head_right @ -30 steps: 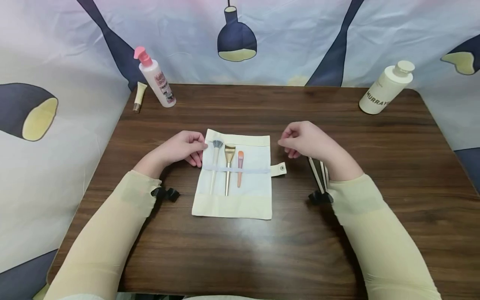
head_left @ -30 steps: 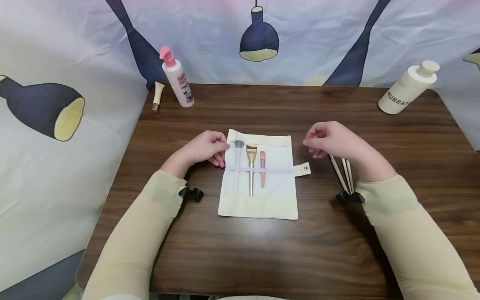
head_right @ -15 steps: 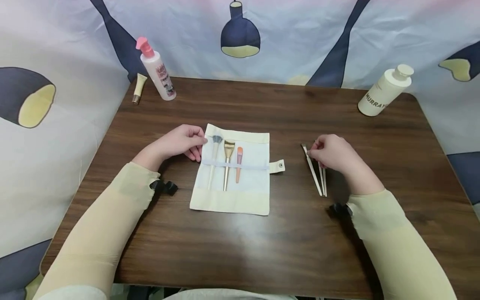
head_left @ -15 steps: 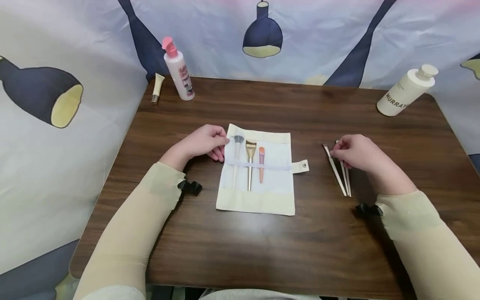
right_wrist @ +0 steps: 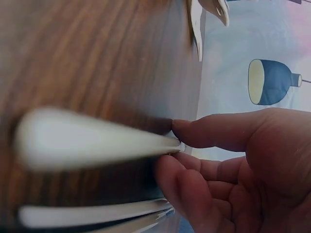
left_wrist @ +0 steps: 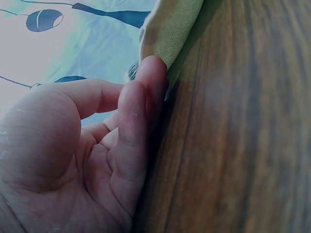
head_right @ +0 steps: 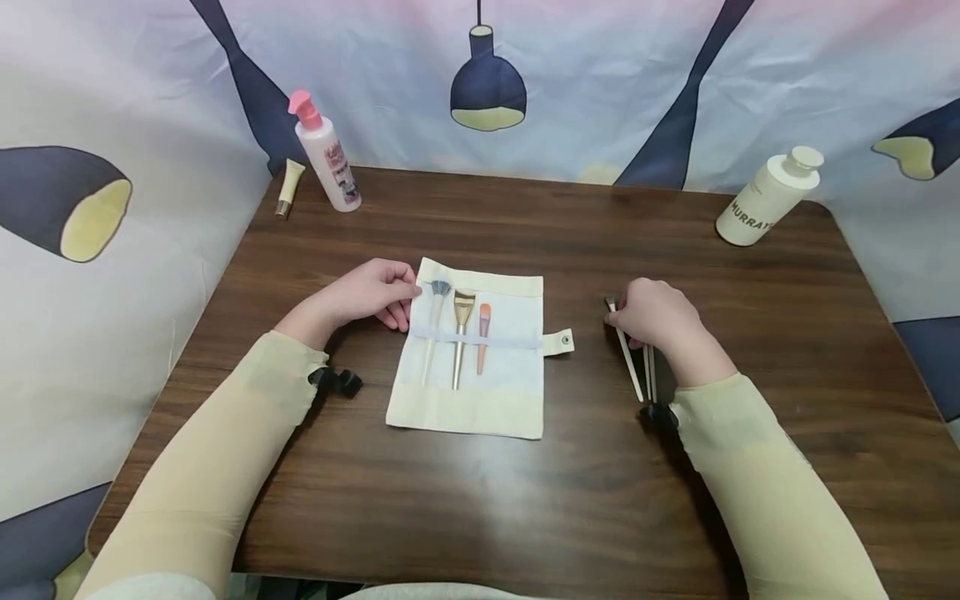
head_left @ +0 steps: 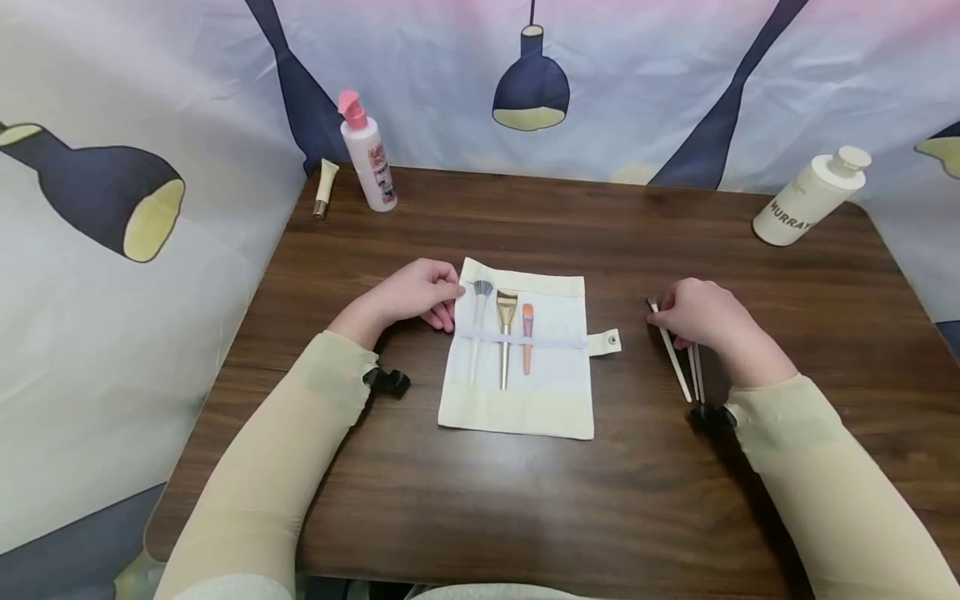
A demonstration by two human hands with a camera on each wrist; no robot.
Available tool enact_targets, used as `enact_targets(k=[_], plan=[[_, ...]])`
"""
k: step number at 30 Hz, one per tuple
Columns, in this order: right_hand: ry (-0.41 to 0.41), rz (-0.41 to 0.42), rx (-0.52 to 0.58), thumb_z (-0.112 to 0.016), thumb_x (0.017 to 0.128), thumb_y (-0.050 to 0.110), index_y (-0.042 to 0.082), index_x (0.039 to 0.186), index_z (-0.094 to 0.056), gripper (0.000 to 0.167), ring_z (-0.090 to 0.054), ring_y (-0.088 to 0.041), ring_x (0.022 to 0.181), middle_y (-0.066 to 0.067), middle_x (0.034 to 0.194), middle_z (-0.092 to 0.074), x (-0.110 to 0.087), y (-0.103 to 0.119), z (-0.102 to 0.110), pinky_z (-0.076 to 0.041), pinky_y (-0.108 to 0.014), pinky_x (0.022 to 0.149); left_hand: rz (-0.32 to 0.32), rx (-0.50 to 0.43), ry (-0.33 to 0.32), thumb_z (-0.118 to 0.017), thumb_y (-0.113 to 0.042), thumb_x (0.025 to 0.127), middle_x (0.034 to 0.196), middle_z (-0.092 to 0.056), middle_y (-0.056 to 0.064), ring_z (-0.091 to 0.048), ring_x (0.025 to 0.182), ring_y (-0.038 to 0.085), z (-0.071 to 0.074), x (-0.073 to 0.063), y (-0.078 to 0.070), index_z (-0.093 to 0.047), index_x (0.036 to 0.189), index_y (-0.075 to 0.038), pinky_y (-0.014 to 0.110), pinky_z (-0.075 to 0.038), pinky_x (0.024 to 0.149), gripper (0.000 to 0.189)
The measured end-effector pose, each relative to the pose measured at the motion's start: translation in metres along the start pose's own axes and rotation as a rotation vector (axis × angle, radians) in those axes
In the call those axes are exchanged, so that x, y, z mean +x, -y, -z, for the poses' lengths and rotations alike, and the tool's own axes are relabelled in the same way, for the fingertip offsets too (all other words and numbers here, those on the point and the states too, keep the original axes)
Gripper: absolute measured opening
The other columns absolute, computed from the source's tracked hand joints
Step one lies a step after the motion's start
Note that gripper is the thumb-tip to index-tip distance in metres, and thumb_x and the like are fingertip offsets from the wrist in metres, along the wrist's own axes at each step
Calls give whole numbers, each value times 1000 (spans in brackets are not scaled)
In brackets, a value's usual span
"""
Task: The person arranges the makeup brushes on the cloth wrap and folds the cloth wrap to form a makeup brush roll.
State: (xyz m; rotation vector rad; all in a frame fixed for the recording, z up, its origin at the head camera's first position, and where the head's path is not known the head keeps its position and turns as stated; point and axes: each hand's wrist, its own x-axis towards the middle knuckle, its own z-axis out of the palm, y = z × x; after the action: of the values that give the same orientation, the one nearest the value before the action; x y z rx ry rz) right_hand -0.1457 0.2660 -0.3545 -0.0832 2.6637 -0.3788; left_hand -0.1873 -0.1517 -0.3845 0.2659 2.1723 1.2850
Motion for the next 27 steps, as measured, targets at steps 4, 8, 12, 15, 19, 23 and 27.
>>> enact_targets(k=[4, 8, 12, 15, 19, 23, 27], plan=[[18, 3, 11, -63, 97, 30, 1, 98, -68, 29, -70, -13, 57, -1, 63, -70, 2, 3, -2, -55, -50, 79, 12, -3, 18, -56, -20, 107, 77, -72, 15, -74, 66, 24, 0, 0, 0, -57, 102, -1, 33, -63, 61, 19], [0, 9, 16, -58, 98, 29, -1, 100, -66, 31, -69, -14, 58, -2, 65, -69, 4, 9, -2, -54, -47, 77, -3, 8, -9, -57, -20, 106, 77, -71, 16, -74, 65, 24, 3, 0, -2, -58, 102, -1, 33, -62, 60, 19], [3, 11, 81, -56, 98, 30, -1, 99, -64, 32, -69, -14, 60, -3, 66, -69, 6, 13, -5, -53, -41, 72, 14, -3, 2, -57, -21, 106, 77, -72, 16, -74, 66, 24, 2, 0, 2, -57, 102, -1, 33, -63, 61, 20], [-14, 36, 210, -54, 98, 25, -1, 94, -63, 28, -68, -14, 62, -6, 70, -69, 7, 15, -5, -57, -33, 65, 15, -1, 10, -57, -21, 106, 78, -72, 16, -74, 67, 25, 2, -1, 2, -57, 102, -1, 34, -63, 61, 20], [-37, 76, 471, -50, 99, 18, -5, 96, -59, 24, -66, -15, 64, -7, 74, -65, 9, 18, -3, -61, -31, 62, -10, 5, -2, -56, -19, 107, 77, -72, 16, -74, 66, 25, 3, 0, -2, -57, 102, -1, 33, -63, 60, 19], [-20, 83, 712, -46, 100, 15, -6, 102, -54, 23, -64, -14, 65, -3, 71, -62, 13, 16, -5, -60, -29, 60, -6, -7, 9, -55, -19, 107, 77, -72, 16, -74, 65, 24, 2, 1, 0, -57, 101, -1, 33, -62, 60, 19], [-15, 78, 921, -44, 101, 12, -3, 102, -52, 17, -63, -12, 67, -2, 74, -64, 18, 15, -5, -56, -27, 59, -10, -4, 18, -56, -19, 107, 78, -72, 16, -74, 66, 24, 2, 1, 0, -57, 101, -1, 33, -63, 61, 18]])
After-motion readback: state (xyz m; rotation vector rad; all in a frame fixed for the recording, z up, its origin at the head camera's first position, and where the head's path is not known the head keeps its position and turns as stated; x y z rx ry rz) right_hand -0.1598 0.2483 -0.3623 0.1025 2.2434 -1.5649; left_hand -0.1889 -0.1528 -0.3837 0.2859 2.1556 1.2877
